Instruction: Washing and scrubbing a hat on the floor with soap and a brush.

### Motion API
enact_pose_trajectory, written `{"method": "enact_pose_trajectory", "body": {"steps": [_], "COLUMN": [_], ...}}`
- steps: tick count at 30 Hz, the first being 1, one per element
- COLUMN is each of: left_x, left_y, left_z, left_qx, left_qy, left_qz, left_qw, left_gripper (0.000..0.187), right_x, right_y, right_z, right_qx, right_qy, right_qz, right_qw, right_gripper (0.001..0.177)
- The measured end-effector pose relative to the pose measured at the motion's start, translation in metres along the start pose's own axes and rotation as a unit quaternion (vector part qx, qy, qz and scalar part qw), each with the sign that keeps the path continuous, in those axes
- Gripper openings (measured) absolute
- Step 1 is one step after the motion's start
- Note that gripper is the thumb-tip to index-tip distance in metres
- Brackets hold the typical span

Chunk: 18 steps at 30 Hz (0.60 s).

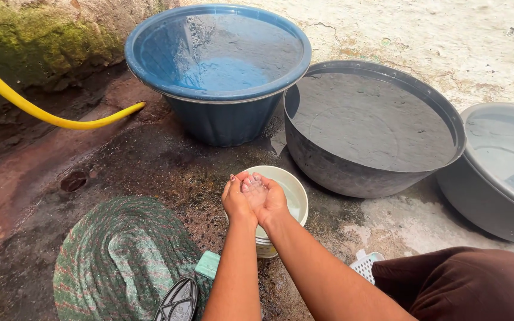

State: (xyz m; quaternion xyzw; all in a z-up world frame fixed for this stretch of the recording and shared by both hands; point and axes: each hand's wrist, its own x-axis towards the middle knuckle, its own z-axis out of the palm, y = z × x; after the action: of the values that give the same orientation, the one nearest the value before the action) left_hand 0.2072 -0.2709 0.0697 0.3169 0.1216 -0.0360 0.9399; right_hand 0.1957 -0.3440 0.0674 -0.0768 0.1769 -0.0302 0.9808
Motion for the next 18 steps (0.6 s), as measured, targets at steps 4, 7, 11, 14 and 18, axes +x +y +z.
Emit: {"method": "enact_pose_trajectory", "body": {"steps": [4,7,11,14,18], "left_x": [-0.008,-0.004,-0.005,-0.011,-0.024], "left_y": [0.033,0.051,0.085,0.117,0.144], "left_z": [0.015,0.011,-0.006,-0.017,-0.052], "left_qx": [-0.015,-0.023,-0.033,-0.038,-0.033], "left_qy": [-0.006,0.010,0.026,0.039,0.092], "left_qz": [0.016,0.044,0.089,0.107,0.124], "left_qw": [1.000,0.999,0.995,0.993,0.988], "left_gripper": [0.031,0.033,0.032,0.031,0.032], "right_x": [-0.014,-0.008,-0.014,-0.014,-0.021], "right_y": [0.014,0.029,0.064,0.095,0.139], "right_z": [0.041,0.049,0.066,0.074,0.067], "right_qx": [-0.027,-0.036,-0.047,-0.066,-0.104], "right_qy": [0.016,0.005,-0.029,-0.045,-0.036], "right_qz": [-0.006,0.016,0.062,0.081,0.122], "right_qw": [1.000,0.999,0.997,0.994,0.987], "right_gripper": [0.014,0.012,0.012,0.013,0.013]}}
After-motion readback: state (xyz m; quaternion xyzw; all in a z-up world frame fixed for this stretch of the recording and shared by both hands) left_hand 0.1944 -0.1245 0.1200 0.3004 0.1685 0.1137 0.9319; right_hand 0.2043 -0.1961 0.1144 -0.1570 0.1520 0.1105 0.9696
